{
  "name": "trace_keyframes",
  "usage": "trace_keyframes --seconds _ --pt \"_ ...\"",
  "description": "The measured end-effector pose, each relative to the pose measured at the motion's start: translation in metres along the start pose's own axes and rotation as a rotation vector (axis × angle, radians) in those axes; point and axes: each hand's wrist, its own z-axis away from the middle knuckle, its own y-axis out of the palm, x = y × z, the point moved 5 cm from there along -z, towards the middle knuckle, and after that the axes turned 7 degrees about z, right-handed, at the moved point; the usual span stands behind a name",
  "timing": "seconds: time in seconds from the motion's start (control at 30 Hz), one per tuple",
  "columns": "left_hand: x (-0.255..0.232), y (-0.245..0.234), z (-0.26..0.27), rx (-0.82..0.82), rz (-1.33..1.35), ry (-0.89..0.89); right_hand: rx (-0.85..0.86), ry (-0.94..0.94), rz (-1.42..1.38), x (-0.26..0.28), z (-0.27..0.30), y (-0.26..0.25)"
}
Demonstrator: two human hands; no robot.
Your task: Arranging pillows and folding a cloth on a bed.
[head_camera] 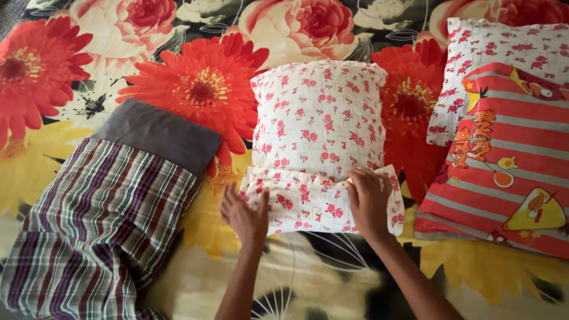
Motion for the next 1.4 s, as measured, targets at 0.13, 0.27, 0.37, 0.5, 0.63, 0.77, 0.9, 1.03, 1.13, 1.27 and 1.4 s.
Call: trace_keyframes --seconds 0.13,0.27,0.37,0.5,0.63,0.77,0.9,1.03,1.13,1.27,1.4 --pt "-0.043 0.008 -0.009 0.121 0.086 0.249 0.097 -0.026 0.116 -0.003 -0.003 0.005" --pt "-0.070 0.031 -0.011 0.476 0.023 0.484 0.241 -0.024 0.190 -0.012 -0.002 0.014" --pt "-0.067 0.037 -0.018 0.534 -0.028 0.548 0.260 -0.018 0.198 -0.023 -0.003 0.020" --pt "-0.061 0.027 -0.042 0.508 -0.043 0.425 0.169 -0.013 0.163 -0.024 -0.024 0.017" --pt "-0.052 0.032 -0.040 0.415 -0.077 0.449 0.148 -0.015 0.221 -0.024 -0.018 0.036" --pt "-0.026 0.027 -0.033 0.213 -0.099 0.235 0.036 0.006 0.270 -0.023 0.000 0.054" --pt "0.004 0.017 -0.018 0.181 -0.082 -0.142 -0.023 -0.102 0.188 0.002 0.029 0.046" --pt "0.038 0.026 0.000 0.229 -0.123 -0.378 0.131 -0.201 0.035 0.034 0.056 0.043" --pt "0.073 0.043 0.016 0.291 -0.033 -0.542 0.260 -0.225 0.005 0.062 0.056 0.032" --pt "0.110 0.079 0.033 0.463 0.274 -0.718 0.395 -0.228 0.091 0.071 0.064 0.038" --pt "0.106 0.096 0.035 0.454 0.359 -0.802 0.517 -0.213 0.324 0.067 0.072 0.046"
